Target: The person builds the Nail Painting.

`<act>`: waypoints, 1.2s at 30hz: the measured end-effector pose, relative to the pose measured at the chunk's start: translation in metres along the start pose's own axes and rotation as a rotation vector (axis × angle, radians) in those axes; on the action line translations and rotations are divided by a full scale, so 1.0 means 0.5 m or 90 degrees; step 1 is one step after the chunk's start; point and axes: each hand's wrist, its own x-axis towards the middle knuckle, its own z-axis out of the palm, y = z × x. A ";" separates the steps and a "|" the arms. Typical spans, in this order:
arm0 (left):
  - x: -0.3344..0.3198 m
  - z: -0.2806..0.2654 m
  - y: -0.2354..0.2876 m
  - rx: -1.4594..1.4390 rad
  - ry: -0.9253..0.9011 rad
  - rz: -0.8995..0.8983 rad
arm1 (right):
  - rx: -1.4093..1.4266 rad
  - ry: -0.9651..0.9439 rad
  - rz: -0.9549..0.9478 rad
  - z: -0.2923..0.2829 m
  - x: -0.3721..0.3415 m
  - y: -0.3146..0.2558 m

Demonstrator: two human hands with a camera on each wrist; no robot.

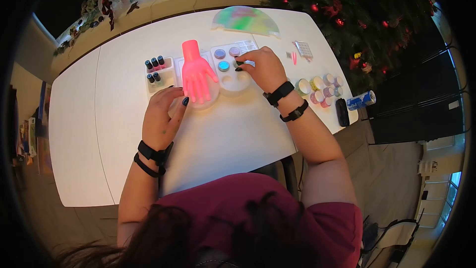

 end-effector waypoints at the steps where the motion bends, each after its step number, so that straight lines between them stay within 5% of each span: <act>1: 0.000 -0.001 0.000 0.003 -0.002 -0.001 | 0.004 0.022 -0.035 0.004 0.000 0.003; 11: 0.002 -0.001 -0.004 0.002 -0.006 -0.003 | 0.010 0.081 -0.137 -0.052 -0.054 0.009; 14: 0.002 -0.003 -0.002 -0.001 -0.015 0.000 | -0.037 -0.020 -0.034 -0.102 -0.095 0.036; 17: 0.002 -0.001 -0.001 0.006 -0.014 0.009 | -0.151 -0.159 0.218 -0.107 -0.130 0.049; 27: -0.001 0.003 -0.013 0.016 -0.003 0.003 | -0.080 -0.075 0.147 -0.041 -0.131 0.122; 32: -0.003 0.005 -0.017 0.017 -0.012 -0.007 | 0.129 -0.057 0.240 -0.096 -0.094 -0.036; 34: 0.000 0.001 -0.010 0.016 -0.023 -0.010 | 0.140 -0.079 0.035 -0.094 -0.092 -0.090; 36: 0.001 -0.001 -0.007 0.015 -0.032 -0.007 | 0.108 -0.044 0.004 -0.049 -0.089 -0.114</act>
